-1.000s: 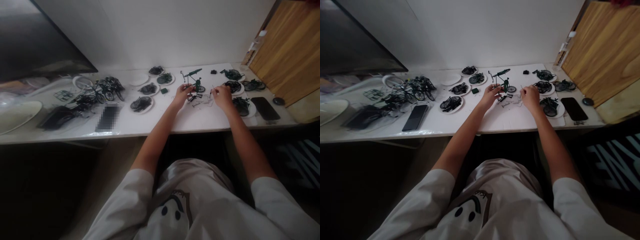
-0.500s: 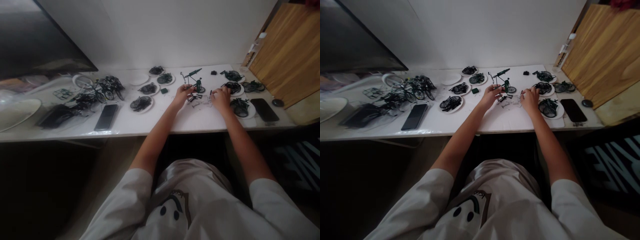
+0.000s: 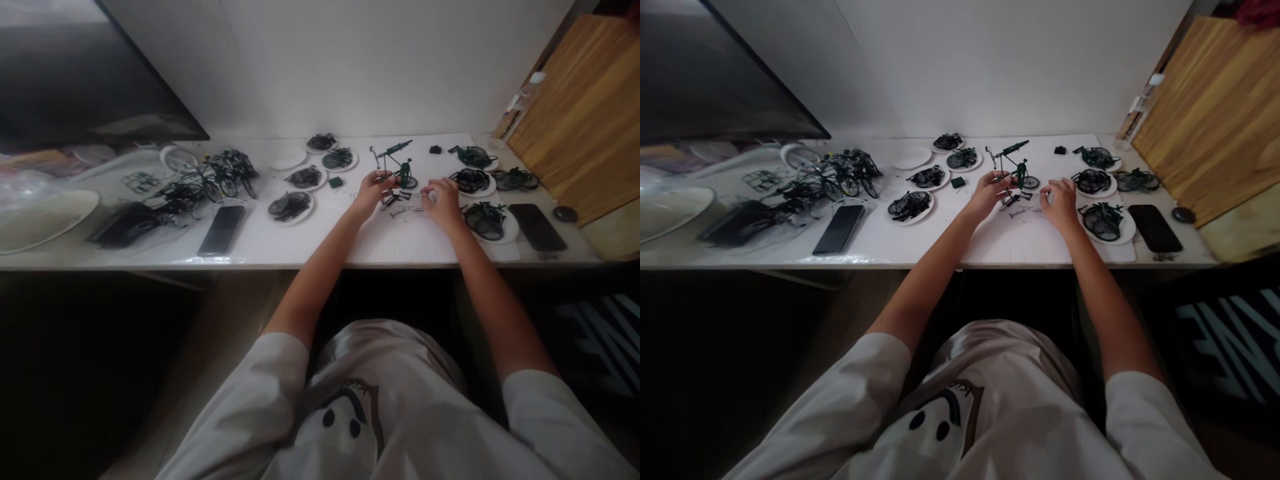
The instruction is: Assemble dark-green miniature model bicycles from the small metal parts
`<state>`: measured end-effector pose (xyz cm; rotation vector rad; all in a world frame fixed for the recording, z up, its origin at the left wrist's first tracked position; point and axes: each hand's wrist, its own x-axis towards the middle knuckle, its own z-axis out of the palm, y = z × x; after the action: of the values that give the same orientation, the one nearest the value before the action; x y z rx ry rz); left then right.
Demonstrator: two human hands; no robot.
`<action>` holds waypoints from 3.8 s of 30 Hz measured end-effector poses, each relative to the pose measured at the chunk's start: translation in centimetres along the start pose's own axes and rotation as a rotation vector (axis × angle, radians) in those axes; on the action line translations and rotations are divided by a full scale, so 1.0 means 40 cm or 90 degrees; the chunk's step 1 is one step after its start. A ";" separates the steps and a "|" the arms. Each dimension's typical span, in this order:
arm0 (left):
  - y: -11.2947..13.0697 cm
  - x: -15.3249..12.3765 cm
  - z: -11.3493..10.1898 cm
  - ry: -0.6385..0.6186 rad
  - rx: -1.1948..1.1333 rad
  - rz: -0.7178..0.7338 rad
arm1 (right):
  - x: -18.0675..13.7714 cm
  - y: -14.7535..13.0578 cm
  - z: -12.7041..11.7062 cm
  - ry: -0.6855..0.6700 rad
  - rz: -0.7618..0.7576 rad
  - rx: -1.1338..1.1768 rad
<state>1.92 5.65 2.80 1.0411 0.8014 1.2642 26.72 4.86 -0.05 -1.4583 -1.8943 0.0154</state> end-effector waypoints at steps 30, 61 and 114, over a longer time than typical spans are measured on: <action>0.011 0.002 0.011 0.123 0.007 -0.025 | -0.019 -0.003 -0.004 -0.080 -0.021 0.043; 0.019 0.002 0.015 0.146 0.024 0.002 | -0.022 -0.002 -0.013 -0.144 -0.029 -0.058; 0.019 -0.001 0.021 0.107 0.006 0.019 | -0.025 -0.013 -0.020 -0.160 -0.022 -0.070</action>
<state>2.40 5.44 3.81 0.9669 0.9238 1.3880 26.79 3.52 0.23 -1.5567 -2.1525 0.0825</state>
